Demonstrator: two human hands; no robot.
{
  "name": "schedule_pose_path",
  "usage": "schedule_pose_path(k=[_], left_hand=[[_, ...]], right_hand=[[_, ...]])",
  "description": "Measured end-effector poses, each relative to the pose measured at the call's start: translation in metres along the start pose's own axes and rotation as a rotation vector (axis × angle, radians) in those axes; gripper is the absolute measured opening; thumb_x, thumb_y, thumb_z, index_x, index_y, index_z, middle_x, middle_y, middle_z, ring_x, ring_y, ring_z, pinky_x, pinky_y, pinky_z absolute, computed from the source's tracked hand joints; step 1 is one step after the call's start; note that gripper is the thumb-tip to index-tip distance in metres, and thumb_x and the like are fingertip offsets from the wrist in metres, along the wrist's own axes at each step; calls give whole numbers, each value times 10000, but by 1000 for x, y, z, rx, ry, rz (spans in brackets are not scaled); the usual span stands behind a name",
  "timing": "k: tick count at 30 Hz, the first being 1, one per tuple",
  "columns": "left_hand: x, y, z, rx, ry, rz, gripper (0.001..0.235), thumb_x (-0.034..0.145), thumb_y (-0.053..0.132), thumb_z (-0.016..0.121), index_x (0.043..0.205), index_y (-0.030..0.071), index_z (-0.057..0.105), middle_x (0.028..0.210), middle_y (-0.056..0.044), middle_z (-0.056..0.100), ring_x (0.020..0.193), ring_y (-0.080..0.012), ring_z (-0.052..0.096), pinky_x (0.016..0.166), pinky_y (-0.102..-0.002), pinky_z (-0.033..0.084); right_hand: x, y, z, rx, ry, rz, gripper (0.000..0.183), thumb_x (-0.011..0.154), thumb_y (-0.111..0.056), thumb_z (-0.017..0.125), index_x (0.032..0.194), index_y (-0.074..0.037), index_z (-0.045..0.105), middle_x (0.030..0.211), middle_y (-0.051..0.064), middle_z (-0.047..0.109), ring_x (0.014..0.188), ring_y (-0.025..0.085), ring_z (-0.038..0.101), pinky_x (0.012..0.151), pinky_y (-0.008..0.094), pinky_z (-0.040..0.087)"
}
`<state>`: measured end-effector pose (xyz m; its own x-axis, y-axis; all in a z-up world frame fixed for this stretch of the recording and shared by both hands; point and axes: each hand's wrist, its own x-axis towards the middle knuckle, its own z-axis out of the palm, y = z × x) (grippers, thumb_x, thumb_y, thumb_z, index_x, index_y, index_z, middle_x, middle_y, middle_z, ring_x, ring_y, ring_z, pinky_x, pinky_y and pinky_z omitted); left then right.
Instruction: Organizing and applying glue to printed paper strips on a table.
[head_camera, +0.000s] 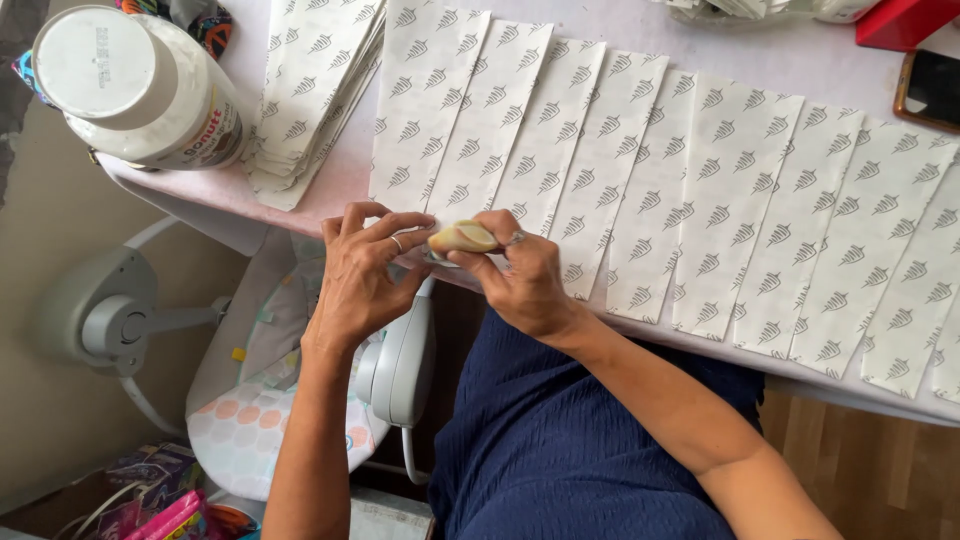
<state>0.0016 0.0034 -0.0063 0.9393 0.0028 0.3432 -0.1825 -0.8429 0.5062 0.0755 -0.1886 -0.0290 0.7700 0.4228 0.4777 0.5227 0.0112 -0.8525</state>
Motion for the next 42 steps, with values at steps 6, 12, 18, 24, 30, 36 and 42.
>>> schedule_pose_path(k=[6, 12, 18, 24, 30, 36, 42], left_hand=[[1, -5, 1, -43, -10, -19, 280, 768, 215, 835, 1046, 202, 804, 1138, 35, 743, 1113, -262, 518, 927, -445, 343], [1, 0, 8, -57, 56, -66, 182, 789, 182, 844, 966, 203, 808, 1057, 50, 758, 1071, -235, 540, 933, -423, 342], [-1, 4, 14, -62, 101, -107, 129, 790, 170, 837, 909, 191, 792, 1029, 52, 755, 1057, -228, 553, 928, -420, 344], [0, 4, 15, -18, 123, -84, 239, 884, -17, 635, 909, 170, 782, 1014, 71, 752, 1060, -209, 562, 930, -388, 339], [1, 9, 13, 11, 121, -88, 285, 902, -42, 597, 910, 175, 782, 1002, 75, 751, 1055, -209, 567, 916, -389, 337], [-2, -14, 10, -56, 225, -57, 262, 891, -64, 650, 922, 156, 789, 1018, 23, 749, 1045, -220, 583, 896, -364, 348], [-9, -48, -3, 9, 245, -52, 134, 881, 49, 767, 979, 140, 784, 1053, 14, 737, 1067, -207, 593, 904, -343, 358]], right_hand=[[1, -2, -7, 24, -4, -8, 215, 875, -18, 794, 1021, 3, 637, 836, 176, 763, 815, 305, 780, 711, 358, 626], [-3, -32, -29, 108, 26, 87, 168, 922, 19, 730, 1045, 30, 616, 885, 172, 789, 855, 253, 787, 775, 338, 617], [-7, -7, -22, 34, 21, 50, 202, 902, 1, 761, 1047, 29, 624, 893, 185, 788, 861, 297, 781, 750, 346, 620], [-1, 0, 6, 20, 49, 67, 221, 885, -24, 793, 1048, -6, 645, 853, 158, 783, 869, 285, 775, 758, 349, 618], [-9, -11, -20, 27, 45, 99, 204, 893, -18, 775, 1044, 1, 641, 855, 163, 787, 855, 274, 782, 753, 341, 616], [-8, -17, -33, 123, 88, 133, 186, 925, 42, 725, 1059, 47, 596, 913, 199, 787, 884, 263, 779, 794, 336, 612], [17, -19, 2, 169, 61, 56, 196, 924, 49, 727, 1061, 48, 588, 921, 209, 781, 893, 299, 775, 783, 344, 620]])
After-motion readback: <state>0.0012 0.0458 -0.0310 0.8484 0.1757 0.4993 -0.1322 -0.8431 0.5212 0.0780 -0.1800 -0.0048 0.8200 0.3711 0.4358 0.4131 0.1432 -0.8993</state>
